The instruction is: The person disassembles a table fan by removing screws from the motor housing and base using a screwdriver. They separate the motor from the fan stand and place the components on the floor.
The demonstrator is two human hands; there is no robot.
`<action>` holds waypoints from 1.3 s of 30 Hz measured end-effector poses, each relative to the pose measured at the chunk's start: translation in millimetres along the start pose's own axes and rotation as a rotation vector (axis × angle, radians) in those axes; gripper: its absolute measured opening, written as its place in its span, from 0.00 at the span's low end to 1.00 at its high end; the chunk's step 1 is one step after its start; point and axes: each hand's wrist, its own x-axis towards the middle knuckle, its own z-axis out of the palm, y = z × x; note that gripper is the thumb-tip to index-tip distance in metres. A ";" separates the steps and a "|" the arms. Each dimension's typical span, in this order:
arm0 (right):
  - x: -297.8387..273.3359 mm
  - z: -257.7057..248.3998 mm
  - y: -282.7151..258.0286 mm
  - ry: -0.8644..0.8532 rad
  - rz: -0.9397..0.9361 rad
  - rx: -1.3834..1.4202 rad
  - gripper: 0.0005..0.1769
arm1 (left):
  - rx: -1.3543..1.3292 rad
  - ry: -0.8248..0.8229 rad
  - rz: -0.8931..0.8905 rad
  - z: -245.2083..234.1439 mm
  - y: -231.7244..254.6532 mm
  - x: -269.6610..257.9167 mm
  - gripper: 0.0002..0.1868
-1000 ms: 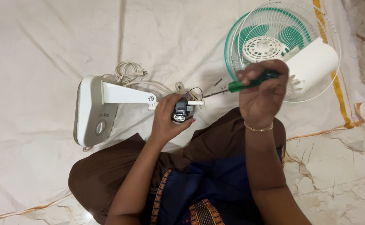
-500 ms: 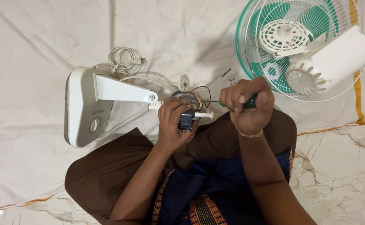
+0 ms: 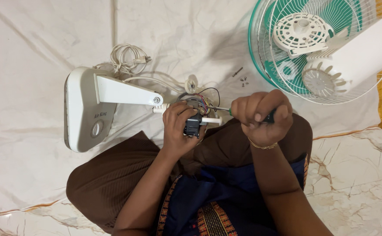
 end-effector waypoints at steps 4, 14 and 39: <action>2.1 4.4 1.7 -0.034 -0.010 -0.033 0.25 | -0.014 -0.006 -0.009 -1.3 0.9 0.2 0.31; 10.1 29.5 -3.0 -0.172 0.123 -0.248 0.29 | -0.005 0.002 -0.027 0.2 3.7 -0.7 0.31; 65.2 12.4 17.0 -0.508 0.408 -0.115 0.31 | -0.073 -0.031 -0.088 11.6 -8.6 0.0 0.33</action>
